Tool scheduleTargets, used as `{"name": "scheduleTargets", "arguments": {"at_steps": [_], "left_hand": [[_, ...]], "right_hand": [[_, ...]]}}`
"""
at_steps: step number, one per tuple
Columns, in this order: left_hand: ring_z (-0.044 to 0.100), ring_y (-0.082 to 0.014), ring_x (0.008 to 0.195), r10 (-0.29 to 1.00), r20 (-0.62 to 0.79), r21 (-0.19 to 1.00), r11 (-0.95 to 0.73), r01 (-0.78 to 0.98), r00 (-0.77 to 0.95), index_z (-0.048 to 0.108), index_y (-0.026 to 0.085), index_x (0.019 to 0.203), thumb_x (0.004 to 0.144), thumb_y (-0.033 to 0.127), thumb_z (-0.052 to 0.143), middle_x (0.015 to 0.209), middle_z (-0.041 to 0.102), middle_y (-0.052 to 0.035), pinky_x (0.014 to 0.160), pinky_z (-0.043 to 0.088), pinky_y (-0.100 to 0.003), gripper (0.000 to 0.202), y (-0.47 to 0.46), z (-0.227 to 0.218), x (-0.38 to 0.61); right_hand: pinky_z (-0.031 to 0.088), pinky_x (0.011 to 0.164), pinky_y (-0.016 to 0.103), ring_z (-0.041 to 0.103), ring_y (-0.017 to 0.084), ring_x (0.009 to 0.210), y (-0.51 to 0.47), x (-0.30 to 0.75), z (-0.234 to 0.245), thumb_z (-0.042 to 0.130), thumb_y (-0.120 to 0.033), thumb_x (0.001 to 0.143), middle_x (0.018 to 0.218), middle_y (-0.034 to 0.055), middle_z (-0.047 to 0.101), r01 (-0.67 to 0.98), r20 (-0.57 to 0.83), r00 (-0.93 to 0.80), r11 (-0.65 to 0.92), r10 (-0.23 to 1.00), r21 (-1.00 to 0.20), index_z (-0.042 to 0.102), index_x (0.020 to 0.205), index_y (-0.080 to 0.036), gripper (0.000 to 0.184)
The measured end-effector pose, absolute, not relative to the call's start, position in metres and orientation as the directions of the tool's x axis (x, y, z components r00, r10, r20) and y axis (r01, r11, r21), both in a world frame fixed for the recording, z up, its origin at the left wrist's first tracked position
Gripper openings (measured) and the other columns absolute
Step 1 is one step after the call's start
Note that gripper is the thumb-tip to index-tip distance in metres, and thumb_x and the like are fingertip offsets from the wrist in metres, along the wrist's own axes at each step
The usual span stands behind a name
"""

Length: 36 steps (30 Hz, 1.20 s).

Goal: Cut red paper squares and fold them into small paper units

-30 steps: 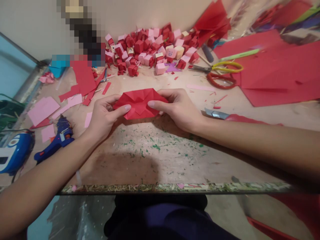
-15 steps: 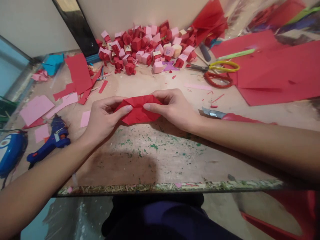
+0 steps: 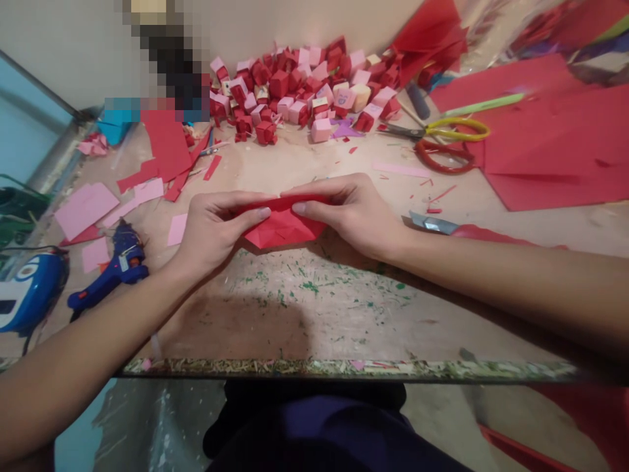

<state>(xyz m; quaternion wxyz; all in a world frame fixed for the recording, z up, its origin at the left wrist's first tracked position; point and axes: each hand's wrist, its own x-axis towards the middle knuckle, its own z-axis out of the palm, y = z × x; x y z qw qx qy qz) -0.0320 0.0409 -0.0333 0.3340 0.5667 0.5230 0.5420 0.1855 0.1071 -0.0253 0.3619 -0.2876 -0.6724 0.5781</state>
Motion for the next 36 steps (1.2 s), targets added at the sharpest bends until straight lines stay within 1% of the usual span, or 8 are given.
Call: {"name": "scheduleTargets", "arguments": {"at_steps": [6, 12, 15, 20, 25, 29, 33, 36], "left_hand": [[0.079, -0.02, 0.082, 0.95, 0.263, 0.94, -0.213, 0.268, -0.167, 0.089, 0.033, 0.091, 0.082, 0.026, 0.089, 0.092, 0.085, -0.0009, 0.077, 0.067, -0.034, 0.011, 0.038, -0.031, -0.033], [0.078, -0.0219, 0.091, 0.962, 0.243, 0.941, -0.201, 0.272, -0.128, 0.088, 0.03, 0.091, 0.072, 0.028, 0.096, 0.097, 0.084, -0.0024, 0.083, 0.067, -0.036, 0.02, 0.038, -0.025, -0.033], [0.077, -0.0223, 0.092, 0.962, 0.259, 0.92, -0.218, 0.325, -0.088, 0.087, 0.029, 0.093, 0.071, 0.034, 0.098, 0.1, 0.084, -0.0032, 0.083, 0.066, -0.035, 0.025, 0.035, -0.022, -0.033], [0.077, -0.0216, 0.096, 0.936, 0.35, 0.86, -0.3, 0.413, -0.049, 0.087, 0.029, 0.093, 0.09, 0.037, 0.083, 0.101, 0.084, -0.0034, 0.09, 0.064, -0.037, 0.009, 0.031, -0.019, -0.032], [0.077, -0.0217, 0.095, 0.929, 0.355, 0.862, -0.285, 0.418, -0.099, 0.086, 0.03, 0.104, 0.085, 0.031, 0.089, 0.104, 0.084, -0.0025, 0.092, 0.062, -0.036, 0.02, 0.033, -0.023, -0.035], [0.075, -0.019, 0.087, 0.95, 0.282, 0.915, -0.225, 0.336, -0.131, 0.084, 0.028, 0.09, 0.085, 0.034, 0.088, 0.092, 0.081, -0.0013, 0.081, 0.062, -0.033, 0.008, 0.038, -0.026, -0.037], [0.069, -0.0156, 0.07, 0.962, 0.182, 0.966, -0.136, 0.22, -0.202, 0.082, 0.027, 0.083, 0.08, 0.037, 0.091, 0.082, 0.077, 0.0001, 0.064, 0.059, -0.029, 0.014, 0.04, -0.028, -0.037], [0.066, -0.0143, 0.066, 0.958, 0.163, 0.972, -0.115, 0.203, -0.236, 0.082, 0.029, 0.08, 0.077, 0.04, 0.092, 0.079, 0.077, 0.0005, 0.059, 0.056, -0.028, 0.016, 0.043, -0.029, -0.039]], "right_hand": [[0.061, 0.089, 0.037, 0.074, 0.023, 0.098, 0.107, 0.188, -0.023, 0.072, -0.017, 0.084, 0.107, 0.0071, 0.084, 0.005, 0.135, -0.552, 0.165, 0.823, -0.986, 0.088, 0.106, -0.018, 0.028], [0.059, 0.091, 0.038, 0.073, 0.025, 0.104, 0.108, 0.19, -0.022, 0.089, -0.043, 0.083, 0.118, 0.0105, 0.082, 0.033, 0.169, -0.62, 0.24, 0.766, -0.97, 0.085, 0.119, -0.019, 0.043], [0.056, 0.085, 0.032, 0.072, 0.022, 0.096, 0.107, 0.189, -0.02, 0.084, -0.046, 0.089, 0.107, 0.0084, 0.082, 0.046, 0.155, -0.64, 0.239, 0.753, -0.97, 0.086, 0.108, -0.017, 0.035], [0.05, 0.072, 0.028, 0.067, 0.016, 0.081, 0.106, 0.188, -0.02, 0.078, -0.034, 0.092, 0.088, 0.0049, 0.078, 0.04, 0.15, -0.599, 0.217, 0.786, -0.975, 0.084, 0.091, -0.015, 0.02], [0.049, 0.068, 0.028, 0.064, 0.016, 0.076, 0.104, 0.186, -0.023, 0.08, -0.029, 0.087, 0.085, 0.0038, 0.077, 0.05, 0.148, -0.565, 0.212, 0.812, -0.976, 0.083, 0.088, -0.016, 0.013], [0.049, 0.067, 0.029, 0.064, 0.016, 0.075, 0.105, 0.187, -0.023, 0.079, -0.027, 0.085, 0.082, 0.0036, 0.077, 0.066, 0.149, -0.543, 0.218, 0.826, -0.974, 0.084, 0.086, -0.016, 0.012], [0.05, 0.067, 0.029, 0.064, 0.016, 0.074, 0.106, 0.187, -0.023, 0.078, -0.027, 0.085, 0.078, 0.0031, 0.075, 0.06, 0.155, -0.518, 0.216, 0.841, -0.975, 0.084, 0.083, -0.017, 0.012], [0.048, 0.064, 0.028, 0.062, 0.015, 0.07, 0.107, 0.187, -0.024, 0.078, -0.029, 0.086, 0.074, 0.0023, 0.073, 0.041, 0.136, -0.488, 0.178, 0.862, -0.983, 0.083, 0.081, -0.016, 0.015]]}}
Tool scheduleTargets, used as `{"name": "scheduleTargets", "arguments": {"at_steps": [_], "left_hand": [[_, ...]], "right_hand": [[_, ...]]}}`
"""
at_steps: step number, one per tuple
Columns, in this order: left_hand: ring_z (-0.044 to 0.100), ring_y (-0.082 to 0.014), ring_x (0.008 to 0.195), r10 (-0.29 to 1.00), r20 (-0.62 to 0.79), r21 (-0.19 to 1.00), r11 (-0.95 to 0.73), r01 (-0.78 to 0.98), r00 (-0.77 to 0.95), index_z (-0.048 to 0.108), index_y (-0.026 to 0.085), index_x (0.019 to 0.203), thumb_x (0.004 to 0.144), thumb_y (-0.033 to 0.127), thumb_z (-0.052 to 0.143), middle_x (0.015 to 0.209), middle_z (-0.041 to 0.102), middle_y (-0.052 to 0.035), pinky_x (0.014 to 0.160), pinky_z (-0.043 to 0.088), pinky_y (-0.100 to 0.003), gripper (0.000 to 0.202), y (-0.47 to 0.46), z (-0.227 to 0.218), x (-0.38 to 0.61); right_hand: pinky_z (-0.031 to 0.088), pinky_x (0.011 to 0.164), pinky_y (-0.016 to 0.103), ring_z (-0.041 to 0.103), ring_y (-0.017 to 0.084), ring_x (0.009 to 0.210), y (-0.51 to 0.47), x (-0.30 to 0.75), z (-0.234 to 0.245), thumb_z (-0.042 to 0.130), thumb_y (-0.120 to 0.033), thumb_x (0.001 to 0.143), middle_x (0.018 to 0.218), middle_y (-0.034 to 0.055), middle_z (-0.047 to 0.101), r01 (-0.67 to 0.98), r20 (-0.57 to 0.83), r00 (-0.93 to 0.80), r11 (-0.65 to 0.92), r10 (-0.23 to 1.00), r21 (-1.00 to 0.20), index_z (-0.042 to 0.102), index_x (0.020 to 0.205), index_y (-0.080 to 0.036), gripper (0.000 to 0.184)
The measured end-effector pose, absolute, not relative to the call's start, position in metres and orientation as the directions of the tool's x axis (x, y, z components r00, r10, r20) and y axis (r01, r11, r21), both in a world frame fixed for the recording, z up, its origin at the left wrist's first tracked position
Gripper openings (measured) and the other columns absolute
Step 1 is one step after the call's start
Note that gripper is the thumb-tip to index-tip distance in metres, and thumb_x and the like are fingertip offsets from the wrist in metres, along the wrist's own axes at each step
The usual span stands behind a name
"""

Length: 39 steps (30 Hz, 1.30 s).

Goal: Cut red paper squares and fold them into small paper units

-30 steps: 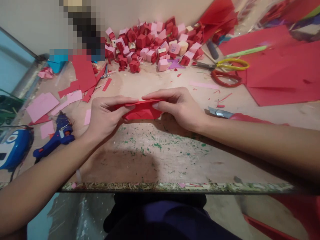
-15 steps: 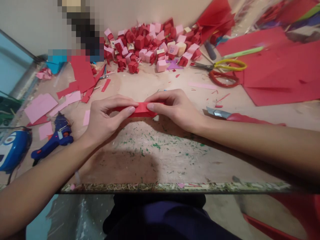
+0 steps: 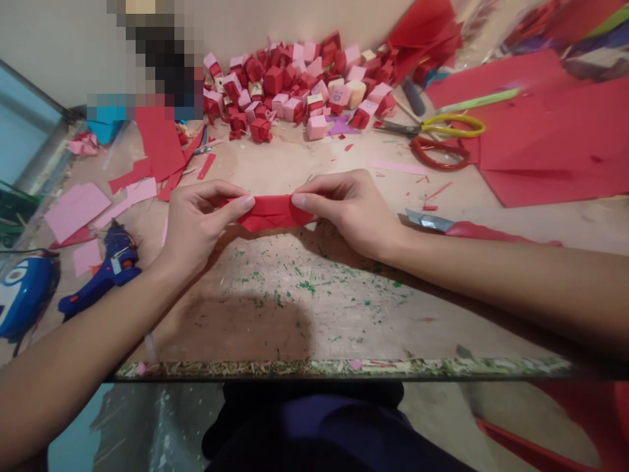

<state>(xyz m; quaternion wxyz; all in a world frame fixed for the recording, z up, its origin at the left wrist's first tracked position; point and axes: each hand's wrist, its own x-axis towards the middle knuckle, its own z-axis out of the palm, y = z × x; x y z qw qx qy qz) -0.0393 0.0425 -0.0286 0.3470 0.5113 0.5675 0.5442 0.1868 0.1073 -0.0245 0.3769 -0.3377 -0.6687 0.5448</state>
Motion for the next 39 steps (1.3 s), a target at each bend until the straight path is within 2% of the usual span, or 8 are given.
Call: {"name": "scheduleTargets", "arguments": {"at_steps": [6, 11, 15, 18, 23, 30, 34, 39], "left_hand": [[0.069, -0.0157, 0.07, 0.948, 0.226, 0.95, -0.163, 0.266, -0.223, 0.083, 0.029, 0.081, 0.082, 0.038, 0.09, 0.079, 0.078, 0.0021, 0.063, 0.054, -0.031, 0.012, 0.043, -0.028, -0.045], [0.07, -0.0174, 0.076, 0.94, 0.31, 0.853, -0.208, 0.479, -0.142, 0.082, 0.028, 0.084, 0.087, 0.035, 0.083, 0.086, 0.079, -0.0003, 0.065, 0.053, -0.03, 0.008, 0.037, -0.02, -0.04], [0.069, -0.0189, 0.076, 0.915, 0.39, 0.734, -0.243, 0.634, -0.1, 0.082, 0.027, 0.082, 0.089, 0.031, 0.081, 0.082, 0.079, 0.0003, 0.071, 0.053, -0.032, 0.008, 0.031, -0.017, -0.032], [0.07, -0.0218, 0.084, 0.87, 0.492, 0.625, -0.34, 0.702, -0.016, 0.082, 0.03, 0.086, 0.093, 0.033, 0.079, 0.087, 0.08, 0.0006, 0.086, 0.052, -0.039, 0.008, 0.028, -0.018, -0.031], [0.072, -0.0275, 0.092, 0.794, 0.569, 0.431, -0.511, 0.744, 0.215, 0.081, 0.033, 0.094, 0.093, 0.031, 0.078, 0.093, 0.081, -0.0004, 0.104, 0.045, -0.052, 0.004, 0.028, -0.021, -0.035], [0.071, -0.0273, 0.089, 0.85, 0.511, 0.525, -0.424, 0.738, 0.124, 0.081, 0.033, 0.085, 0.092, 0.037, 0.079, 0.089, 0.08, -0.0014, 0.105, 0.047, -0.049, 0.008, 0.027, -0.02, -0.032], [0.069, -0.0213, 0.081, 0.885, 0.464, 0.655, -0.314, 0.687, -0.038, 0.083, 0.031, 0.086, 0.095, 0.039, 0.078, 0.087, 0.079, -0.0004, 0.086, 0.052, -0.038, 0.013, 0.026, -0.017, -0.03], [0.066, -0.0161, 0.068, 0.884, 0.399, 0.773, -0.18, 0.609, -0.245, 0.084, 0.028, 0.078, 0.089, 0.034, 0.083, 0.074, 0.078, 0.0017, 0.067, 0.05, -0.03, 0.013, 0.032, -0.016, -0.03]], "right_hand": [[0.042, 0.058, 0.026, 0.055, 0.013, 0.063, 0.108, 0.186, -0.027, 0.077, -0.033, 0.088, 0.07, 0.0016, 0.071, 0.001, 0.105, -0.456, 0.119, 0.884, -0.993, 0.083, 0.08, -0.015, 0.02], [0.047, 0.062, 0.028, 0.061, 0.015, 0.068, 0.108, 0.187, -0.025, 0.078, -0.03, 0.087, 0.073, 0.0026, 0.074, 0.049, 0.143, -0.491, 0.191, 0.859, -0.98, 0.083, 0.08, -0.016, 0.017], [0.053, 0.072, 0.031, 0.068, 0.018, 0.079, 0.104, 0.188, -0.022, 0.078, -0.029, 0.089, 0.086, 0.0054, 0.079, 0.079, 0.216, -0.513, 0.296, 0.831, -0.952, 0.085, 0.086, -0.017, 0.014], [0.057, 0.083, 0.035, 0.072, 0.021, 0.09, 0.101, 0.187, -0.023, 0.079, -0.031, 0.09, 0.1, 0.0078, 0.082, 0.091, 0.285, -0.527, 0.387, 0.801, -0.918, 0.086, 0.096, -0.019, 0.015], [0.052, 0.105, 0.045, 0.072, 0.025, 0.106, 0.101, 0.187, -0.031, 0.077, -0.029, 0.095, 0.103, 0.0078, 0.083, 0.032, 0.469, -0.621, 0.618, 0.628, -0.785, 0.086, 0.097, -0.022, 0.011], [0.054, 0.093, 0.04, 0.071, 0.023, 0.096, 0.097, 0.188, -0.029, 0.071, -0.029, 0.1, 0.095, 0.0079, 0.082, 0.09, 0.47, -0.609, 0.645, 0.639, -0.759, 0.085, 0.092, -0.021, 0.018], [0.054, 0.086, 0.037, 0.07, 0.021, 0.088, 0.098, 0.187, -0.024, 0.073, -0.029, 0.096, 0.092, 0.0081, 0.082, 0.118, 0.382, -0.549, 0.522, 0.743, -0.845, 0.085, 0.089, -0.017, 0.019], [0.05, 0.067, 0.029, 0.062, 0.015, 0.069, 0.107, 0.186, -0.024, 0.076, -0.03, 0.09, 0.072, 0.0035, 0.075, 0.118, 0.237, -0.468, 0.326, 0.851, -0.938, 0.083, 0.08, -0.014, 0.02]]}}
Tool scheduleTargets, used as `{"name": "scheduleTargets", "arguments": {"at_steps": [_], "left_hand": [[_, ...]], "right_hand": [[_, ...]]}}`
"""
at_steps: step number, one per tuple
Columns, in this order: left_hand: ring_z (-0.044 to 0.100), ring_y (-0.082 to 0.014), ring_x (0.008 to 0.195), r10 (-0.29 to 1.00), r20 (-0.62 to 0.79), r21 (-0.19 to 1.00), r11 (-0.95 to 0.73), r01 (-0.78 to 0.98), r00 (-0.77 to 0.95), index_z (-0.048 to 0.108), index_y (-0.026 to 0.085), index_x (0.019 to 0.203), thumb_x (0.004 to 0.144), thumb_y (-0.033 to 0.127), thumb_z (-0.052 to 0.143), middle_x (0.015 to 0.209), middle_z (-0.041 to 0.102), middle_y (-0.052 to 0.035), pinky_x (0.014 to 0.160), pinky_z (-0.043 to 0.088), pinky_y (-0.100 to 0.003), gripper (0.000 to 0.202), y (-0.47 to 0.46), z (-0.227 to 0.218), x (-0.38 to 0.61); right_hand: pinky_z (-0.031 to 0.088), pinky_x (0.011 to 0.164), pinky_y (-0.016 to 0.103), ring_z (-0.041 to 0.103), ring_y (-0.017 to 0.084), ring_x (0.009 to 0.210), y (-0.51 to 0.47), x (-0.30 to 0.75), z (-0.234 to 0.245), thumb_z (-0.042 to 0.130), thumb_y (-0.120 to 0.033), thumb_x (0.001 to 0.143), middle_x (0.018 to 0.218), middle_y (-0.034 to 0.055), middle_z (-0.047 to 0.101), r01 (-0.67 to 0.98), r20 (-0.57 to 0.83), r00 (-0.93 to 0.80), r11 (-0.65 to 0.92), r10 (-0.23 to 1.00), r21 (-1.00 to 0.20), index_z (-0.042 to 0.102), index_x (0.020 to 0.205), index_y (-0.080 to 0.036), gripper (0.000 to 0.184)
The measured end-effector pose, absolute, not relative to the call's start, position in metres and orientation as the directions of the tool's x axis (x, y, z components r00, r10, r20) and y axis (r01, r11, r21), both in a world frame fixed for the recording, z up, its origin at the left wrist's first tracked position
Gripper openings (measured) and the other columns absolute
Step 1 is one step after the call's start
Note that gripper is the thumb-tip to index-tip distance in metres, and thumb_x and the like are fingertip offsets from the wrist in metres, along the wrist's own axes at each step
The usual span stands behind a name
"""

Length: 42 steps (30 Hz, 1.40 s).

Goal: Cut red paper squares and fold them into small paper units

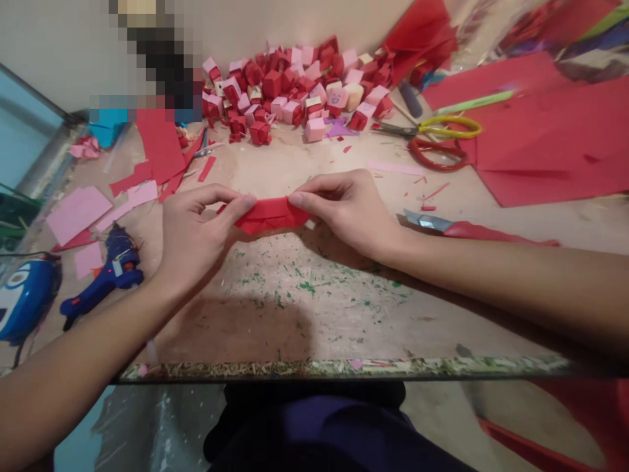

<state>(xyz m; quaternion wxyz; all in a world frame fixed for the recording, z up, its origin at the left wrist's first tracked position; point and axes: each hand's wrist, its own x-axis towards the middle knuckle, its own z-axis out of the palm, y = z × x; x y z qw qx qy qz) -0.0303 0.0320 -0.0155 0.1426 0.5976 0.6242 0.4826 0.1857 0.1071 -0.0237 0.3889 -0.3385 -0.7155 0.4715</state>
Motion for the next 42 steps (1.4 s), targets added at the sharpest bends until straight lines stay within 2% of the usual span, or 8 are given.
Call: {"name": "scheduleTargets", "arguments": {"at_steps": [6, 14, 20, 28, 32, 35, 39, 42], "left_hand": [[0.064, -0.0143, 0.063, 0.882, 0.369, 0.836, -0.176, 0.52, -0.294, 0.083, 0.026, 0.074, 0.086, 0.036, 0.086, 0.07, 0.077, 0.0012, 0.059, 0.045, -0.028, 0.016, 0.036, -0.019, -0.033], [0.072, -0.0215, 0.078, 0.84, 0.54, 0.548, -0.397, 0.736, 0.051, 0.082, 0.03, 0.084, 0.091, 0.034, 0.08, 0.085, 0.081, 0.0001, 0.08, 0.055, -0.038, 0.008, 0.029, -0.022, -0.032], [0.071, -0.0227, 0.073, 0.858, 0.507, 0.58, -0.408, 0.706, 0.079, 0.079, 0.031, 0.079, 0.091, 0.033, 0.076, 0.08, 0.08, -0.0001, 0.078, 0.056, -0.041, 0.013, 0.029, -0.02, -0.027], [0.071, -0.0216, 0.077, 0.833, 0.524, 0.489, -0.465, 0.738, 0.177, 0.075, 0.027, 0.082, 0.096, 0.031, 0.071, 0.082, 0.078, -0.0002, 0.083, 0.054, -0.04, 0.016, 0.028, -0.019, -0.03], [0.068, -0.0177, 0.073, 0.853, 0.514, 0.559, -0.414, 0.718, 0.092, 0.075, 0.026, 0.081, 0.096, 0.029, 0.071, 0.08, 0.076, 0.0011, 0.076, 0.054, -0.035, 0.016, 0.025, -0.018, -0.028], [0.064, -0.0151, 0.071, 0.86, 0.506, 0.67, -0.339, 0.66, -0.072, 0.076, 0.026, 0.085, 0.098, 0.033, 0.073, 0.08, 0.074, 0.0016, 0.068, 0.053, -0.031, 0.015, 0.024, -0.018, -0.026], [0.069, -0.0141, 0.075, 0.896, 0.39, 0.868, -0.281, 0.409, -0.213, 0.073, 0.027, 0.091, 0.094, 0.035, 0.081, 0.086, 0.075, 0.0021, 0.067, 0.057, -0.029, 0.012, 0.027, -0.021, -0.022], [0.069, -0.0137, 0.067, 0.961, 0.221, 0.963, -0.188, 0.195, -0.164, 0.068, 0.025, 0.09, 0.089, 0.036, 0.085, 0.083, 0.075, 0.0017, 0.057, 0.057, -0.026, 0.02, 0.029, -0.024, -0.019]], "right_hand": [[0.047, 0.06, 0.027, 0.06, 0.014, 0.066, 0.112, 0.185, -0.029, 0.079, -0.033, 0.086, 0.071, 0.0028, 0.073, 0.023, 0.178, -0.442, 0.209, 0.879, -0.978, 0.081, 0.077, -0.016, 0.02], [0.046, 0.06, 0.027, 0.059, 0.013, 0.064, 0.11, 0.188, -0.024, 0.082, -0.032, 0.084, 0.07, 0.0023, 0.073, 0.012, 0.186, -0.515, 0.223, 0.837, -0.975, 0.08, 0.076, -0.015, 0.018], [0.047, 0.062, 0.027, 0.061, 0.013, 0.067, 0.111, 0.188, -0.024, 0.087, -0.035, 0.083, 0.075, 0.0035, 0.075, -0.025, 0.235, -0.577, 0.271, 0.782, -0.962, 0.081, 0.08, -0.013, 0.023], [0.043, 0.058, 0.026, 0.055, 0.011, 0.062, 0.111, 0.187, -0.028, 0.086, -0.05, 0.086, 0.067, 0.0008, 0.068, -0.01, 0.2, -0.562, 0.235, 0.803, -0.972, 0.077, 0.074, -0.014, 0.038], [0.042, 0.054, 0.025, 0.055, 0.011, 0.061, 0.109, 0.186, -0.027, 0.085, -0.053, 0.087, 0.064, -0.0001, 0.065, -0.049, 0.152, -0.555, 0.15, 0.818, -0.987, 0.074, 0.071, -0.016, 0.042], [0.051, 0.06, 0.025, 0.065, 0.014, 0.07, 0.107, 0.186, -0.026, 0.084, -0.053, 0.089, 0.075, 0.0021, 0.073, -0.155, 0.136, -0.55, 0.059, 0.824, -0.986, 0.078, 0.079, -0.018, 0.037], [0.06, 0.077, 0.03, 0.072, 0.018, 0.084, 0.108, 0.186, -0.025, 0.092, -0.049, 0.08, 0.088, 0.0036, 0.08, -0.132, 0.149, -0.623, 0.085, 0.768, -0.988, 0.082, 0.086, -0.019, 0.033], [0.061, 0.086, 0.032, 0.073, 0.019, 0.089, 0.111, 0.185, -0.028, 0.094, -0.045, 0.077, 0.094, 0.0043, 0.082, -0.126, 0.165, -0.677, 0.108, 0.717, -0.986, 0.082, 0.09, -0.019, 0.032]]}}
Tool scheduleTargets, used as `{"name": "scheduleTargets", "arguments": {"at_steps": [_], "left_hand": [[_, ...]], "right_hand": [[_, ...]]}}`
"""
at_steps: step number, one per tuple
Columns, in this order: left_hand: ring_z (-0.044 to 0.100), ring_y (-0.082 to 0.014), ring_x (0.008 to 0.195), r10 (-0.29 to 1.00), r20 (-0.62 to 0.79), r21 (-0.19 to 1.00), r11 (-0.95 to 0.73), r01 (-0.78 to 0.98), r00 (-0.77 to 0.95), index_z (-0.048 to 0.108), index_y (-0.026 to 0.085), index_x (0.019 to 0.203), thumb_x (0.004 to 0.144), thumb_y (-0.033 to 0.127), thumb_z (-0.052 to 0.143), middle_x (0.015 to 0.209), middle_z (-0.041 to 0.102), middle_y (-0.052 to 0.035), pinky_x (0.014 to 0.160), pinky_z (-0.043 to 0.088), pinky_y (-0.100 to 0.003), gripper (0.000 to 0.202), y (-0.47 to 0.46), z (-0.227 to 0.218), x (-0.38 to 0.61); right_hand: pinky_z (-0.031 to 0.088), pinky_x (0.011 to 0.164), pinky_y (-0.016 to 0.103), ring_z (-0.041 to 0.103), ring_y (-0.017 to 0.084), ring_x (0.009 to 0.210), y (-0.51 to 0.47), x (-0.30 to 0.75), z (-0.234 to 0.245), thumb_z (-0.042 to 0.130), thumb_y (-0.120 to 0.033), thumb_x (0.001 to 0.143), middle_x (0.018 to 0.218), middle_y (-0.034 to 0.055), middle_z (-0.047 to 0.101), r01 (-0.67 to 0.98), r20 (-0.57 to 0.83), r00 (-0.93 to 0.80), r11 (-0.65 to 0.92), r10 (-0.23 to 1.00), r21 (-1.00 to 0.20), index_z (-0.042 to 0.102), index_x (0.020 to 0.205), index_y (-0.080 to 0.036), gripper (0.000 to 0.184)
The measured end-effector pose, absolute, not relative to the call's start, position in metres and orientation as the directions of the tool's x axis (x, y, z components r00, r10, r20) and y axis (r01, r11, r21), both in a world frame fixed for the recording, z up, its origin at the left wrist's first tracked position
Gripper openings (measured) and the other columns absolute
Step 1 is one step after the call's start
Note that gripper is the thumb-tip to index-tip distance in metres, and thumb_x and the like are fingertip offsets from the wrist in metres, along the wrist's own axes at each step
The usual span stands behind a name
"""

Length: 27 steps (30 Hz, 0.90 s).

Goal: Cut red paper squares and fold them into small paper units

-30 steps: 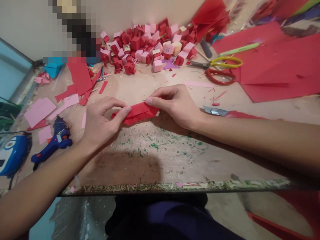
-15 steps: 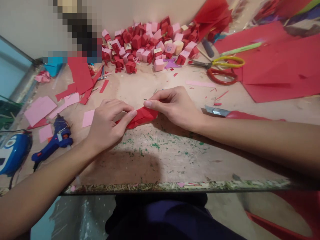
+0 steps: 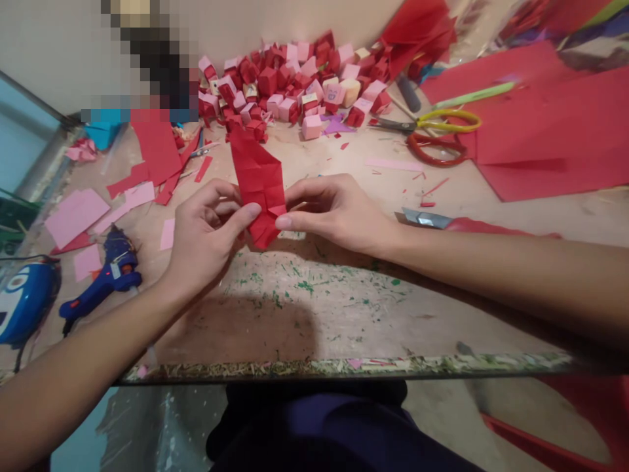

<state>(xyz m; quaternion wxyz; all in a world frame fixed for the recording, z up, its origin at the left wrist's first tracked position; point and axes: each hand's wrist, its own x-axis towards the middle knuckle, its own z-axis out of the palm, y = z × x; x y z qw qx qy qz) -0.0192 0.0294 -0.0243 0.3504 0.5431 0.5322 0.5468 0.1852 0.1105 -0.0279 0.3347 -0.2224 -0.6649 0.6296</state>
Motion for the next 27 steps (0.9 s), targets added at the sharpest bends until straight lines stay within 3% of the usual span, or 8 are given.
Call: {"name": "scheduleTargets", "arguments": {"at_steps": [2, 6, 11, 14, 17, 20, 23, 27], "left_hand": [[0.068, -0.0142, 0.064, 0.987, 0.133, 0.985, -0.122, 0.118, -0.089, 0.068, 0.024, 0.09, 0.089, 0.038, 0.086, 0.084, 0.076, 0.0, 0.054, 0.056, -0.026, 0.023, 0.03, -0.025, -0.019], [0.072, -0.0178, 0.073, 0.996, 0.085, 0.988, -0.083, 0.127, -0.005, 0.069, 0.024, 0.088, 0.087, 0.041, 0.087, 0.085, 0.075, -0.0028, 0.063, 0.061, -0.03, 0.025, 0.029, -0.026, -0.02], [0.067, -0.0144, 0.072, 0.982, 0.148, 0.973, -0.123, 0.196, -0.119, 0.066, 0.027, 0.103, 0.085, 0.038, 0.089, 0.093, 0.073, 0.0004, 0.059, 0.056, -0.028, 0.032, 0.028, -0.023, -0.022], [0.069, -0.0139, 0.084, 0.944, 0.252, 0.947, -0.197, 0.253, -0.211, 0.063, 0.029, 0.113, 0.084, 0.041, 0.089, 0.107, 0.07, 0.0015, 0.065, 0.056, -0.027, 0.041, 0.029, -0.021, -0.023], [0.07, -0.0173, 0.094, 0.956, 0.234, 0.943, -0.179, 0.279, -0.178, 0.066, 0.028, 0.111, 0.087, 0.043, 0.085, 0.107, 0.07, -0.0002, 0.071, 0.057, -0.03, 0.034, 0.031, -0.02, -0.024], [0.07, -0.0173, 0.085, 0.981, 0.154, 0.965, -0.124, 0.233, -0.116, 0.071, 0.027, 0.101, 0.085, 0.034, 0.085, 0.1, 0.073, -0.001, 0.067, 0.056, -0.031, 0.022, 0.032, -0.023, -0.025], [0.071, -0.0165, 0.081, 0.978, 0.165, 0.968, -0.135, 0.213, -0.128, 0.073, 0.027, 0.095, 0.08, 0.023, 0.086, 0.096, 0.075, 0.0003, 0.07, 0.058, -0.03, 0.02, 0.033, -0.026, -0.026], [0.074, -0.0181, 0.086, 0.966, 0.206, 0.955, -0.165, 0.245, -0.153, 0.073, 0.028, 0.095, 0.082, 0.024, 0.084, 0.097, 0.077, 0.0, 0.074, 0.061, -0.031, 0.018, 0.035, -0.027, -0.029]], "right_hand": [[0.061, 0.086, 0.032, 0.072, 0.018, 0.087, 0.112, 0.184, -0.03, 0.092, -0.041, 0.08, 0.092, 0.0043, 0.081, -0.12, 0.18, -0.674, 0.134, 0.717, -0.984, 0.082, 0.089, -0.018, 0.027], [0.058, 0.076, 0.03, 0.069, 0.016, 0.078, 0.111, 0.185, -0.03, 0.085, -0.032, 0.086, 0.088, 0.0037, 0.08, -0.074, 0.182, -0.589, 0.171, 0.788, -0.982, 0.08, 0.087, -0.017, 0.016], [0.054, 0.066, 0.028, 0.067, 0.016, 0.074, 0.108, 0.185, -0.028, 0.08, -0.028, 0.087, 0.086, 0.0036, 0.079, -0.039, 0.149, -0.576, 0.155, 0.804, -0.987, 0.078, 0.088, -0.017, 0.012], [0.052, 0.066, 0.027, 0.066, 0.016, 0.076, 0.106, 0.185, -0.027, 0.074, -0.021, 0.087, 0.086, 0.0038, 0.078, -0.002, 0.174, -0.601, 0.216, 0.78, -0.976, 0.078, 0.089, -0.016, 0.006], [0.049, 0.064, 0.027, 0.063, 0.015, 0.072, 0.104, 0.185, -0.025, 0.068, -0.016, 0.086, 0.081, 0.0028, 0.075, 0.044, 0.173, -0.626, 0.255, 0.76, -0.966, 0.077, 0.087, -0.016, 0.009], [0.048, 0.065, 0.027, 0.061, 0.014, 0.07, 0.104, 0.185, -0.024, 0.068, -0.017, 0.087, 0.08, 0.0022, 0.074, 0.046, 0.186, -0.613, 0.27, 0.768, -0.962, 0.076, 0.085, -0.016, 0.008], [0.049, 0.067, 0.027, 0.061, 0.014, 0.073, 0.106, 0.185, -0.024, 0.074, -0.022, 0.087, 0.082, 0.0029, 0.075, 0.026, 0.218, -0.57, 0.282, 0.792, -0.959, 0.077, 0.085, -0.015, 0.008], [0.052, 0.068, 0.028, 0.065, 0.016, 0.076, 0.108, 0.185, -0.024, 0.082, -0.03, 0.086, 0.09, 0.0048, 0.079, 0.008, 0.182, -0.593, 0.232, 0.784, -0.973, 0.08, 0.09, -0.015, 0.016]]}}
